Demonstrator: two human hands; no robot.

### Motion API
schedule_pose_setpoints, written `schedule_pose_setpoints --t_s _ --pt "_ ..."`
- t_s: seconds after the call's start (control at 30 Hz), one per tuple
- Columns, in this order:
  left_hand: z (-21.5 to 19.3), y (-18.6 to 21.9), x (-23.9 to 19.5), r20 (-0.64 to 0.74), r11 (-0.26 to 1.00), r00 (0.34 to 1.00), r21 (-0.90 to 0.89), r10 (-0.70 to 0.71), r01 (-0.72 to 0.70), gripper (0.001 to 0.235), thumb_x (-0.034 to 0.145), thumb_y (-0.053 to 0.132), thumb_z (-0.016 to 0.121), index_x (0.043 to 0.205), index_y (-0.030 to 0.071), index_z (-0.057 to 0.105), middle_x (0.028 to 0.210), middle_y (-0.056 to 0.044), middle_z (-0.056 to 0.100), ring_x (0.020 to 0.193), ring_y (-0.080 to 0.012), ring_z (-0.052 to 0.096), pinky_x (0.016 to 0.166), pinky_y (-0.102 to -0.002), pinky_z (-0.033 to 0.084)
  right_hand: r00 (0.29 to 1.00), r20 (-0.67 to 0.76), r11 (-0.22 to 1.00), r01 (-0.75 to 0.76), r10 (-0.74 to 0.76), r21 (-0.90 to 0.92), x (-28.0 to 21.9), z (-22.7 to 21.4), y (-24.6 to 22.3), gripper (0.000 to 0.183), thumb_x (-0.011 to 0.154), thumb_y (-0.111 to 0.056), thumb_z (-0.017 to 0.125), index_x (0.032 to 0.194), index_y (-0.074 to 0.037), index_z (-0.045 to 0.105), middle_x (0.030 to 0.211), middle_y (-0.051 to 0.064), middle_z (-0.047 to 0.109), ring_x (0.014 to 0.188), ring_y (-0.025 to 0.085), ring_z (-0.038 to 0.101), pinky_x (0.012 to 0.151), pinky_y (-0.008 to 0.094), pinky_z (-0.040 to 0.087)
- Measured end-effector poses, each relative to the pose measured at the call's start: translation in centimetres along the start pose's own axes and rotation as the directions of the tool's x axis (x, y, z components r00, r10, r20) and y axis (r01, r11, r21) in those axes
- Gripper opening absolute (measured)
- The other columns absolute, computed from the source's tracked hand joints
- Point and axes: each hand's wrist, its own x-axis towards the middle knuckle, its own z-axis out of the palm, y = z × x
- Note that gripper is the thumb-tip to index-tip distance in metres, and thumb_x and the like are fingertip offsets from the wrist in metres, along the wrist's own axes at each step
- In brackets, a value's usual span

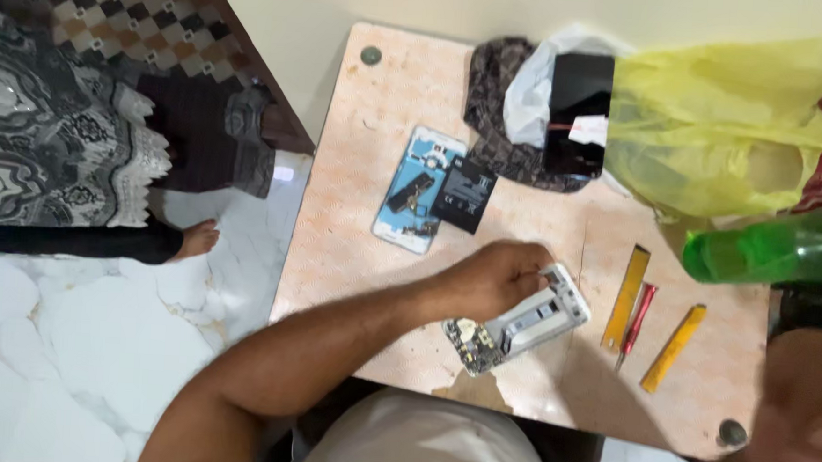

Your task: The person sprays a liquid from a green bottle onto the internal components of a disassembled smartphone. They then use a green toothbrush to scrub the circuit board and other internal parts of the phone.

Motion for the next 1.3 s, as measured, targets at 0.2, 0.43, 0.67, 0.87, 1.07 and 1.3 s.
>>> schedule_pose_setpoints --t_s 0.2,0.43,0.67,0.87,1.07,1.3 --pt "0.3 0.1 -0.4 -0.026 0.998 0.999 -0.055 0.04 -0.042 0.02 0.099 0.012 0.054 0.111 0.002 0.066 0.095 -0.015 0.073 0.086 -0.0244 0.073 0.076 -0.037 0.059 0.969 0.201 0.988 0.13 -0.145 0.089 3.4 2.3 -5.0 0.022 0.098 -0.009 0.065 0.117 0.002 0.065 0.094 0.013 0.077 0.073 0.02 0.072 0.067 0.034 0.061" --pt "0.5 -1.0 -0.1 -0.11 0.982 0.975 0.027 0.191 -0.19 0.016 0.098 0.012 0.063 0.108 0.001 0.066 0.097 -0.018 0.07 0.091 -0.0268 0.07 0.082 -0.04 0.056 0.9 0.342 0.959 0.217 -0.269 0.183 6.1 1.9 -6.0 0.021 0.099 -0.014 0.066 0.113 0.003 0.066 0.092 0.012 0.076 0.075 0.021 0.073 0.069 0.035 0.062" --pt "0.4 -0.5 0.1 -0.024 0.967 0.994 -0.231 0.107 -0.11 0.01 0.1 0.003 0.056 0.105 0.0 0.064 0.09 -0.008 0.068 0.082 -0.0135 0.068 0.072 -0.03 0.057 0.966 -0.25 0.944 -0.022 -0.065 -0.33 -0.1 -3.6 -2.9 0.026 0.103 -0.016 0.066 0.119 0.003 0.07 0.093 0.015 0.074 0.07 0.014 0.066 0.064 0.026 0.053" --pt "-0.1 0.9 0.3 -0.015 0.981 1.0 -0.194 -0.008 0.005 0.013 0.098 0.007 0.058 0.107 0.002 0.066 0.083 -0.005 0.069 0.067 -0.0082 0.064 0.059 -0.027 0.053 0.885 -0.393 0.397 -0.277 -0.248 -0.875 -3.0 -6.2 1.1 0.035 0.094 0.001 0.076 0.127 -0.004 0.068 0.09 0.01 0.072 0.066 0.014 0.064 0.059 0.026 0.05" --pt "0.0 0.5 0.1 -0.037 0.995 0.999 -0.09 -0.034 0.03 0.01 0.099 0.01 0.061 0.1 0.003 0.067 0.074 -0.004 0.064 0.062 -0.0087 0.058 0.056 -0.027 0.048 0.971 -0.154 0.284 -0.098 -0.182 -0.954 -4.5 -5.7 3.1 0.048 0.083 0.004 0.075 0.129 -0.008 0.067 0.09 0.011 0.071 0.075 0.025 0.07 0.064 0.034 0.055" --pt "0.3 0.3 0.0 -0.092 0.98 0.996 -0.194 0.022 -0.039 0.01 0.098 0.008 0.06 0.103 0.001 0.066 0.08 -0.001 0.064 0.067 -0.006 0.06 0.058 -0.025 0.05 0.949 -0.267 0.279 -0.214 -0.169 -0.936 -4.1 -4.9 3.2 0.041 0.085 0.008 0.076 0.122 -0.008 0.073 0.079 0.011 0.068 0.067 0.023 0.067 0.059 0.033 0.053"
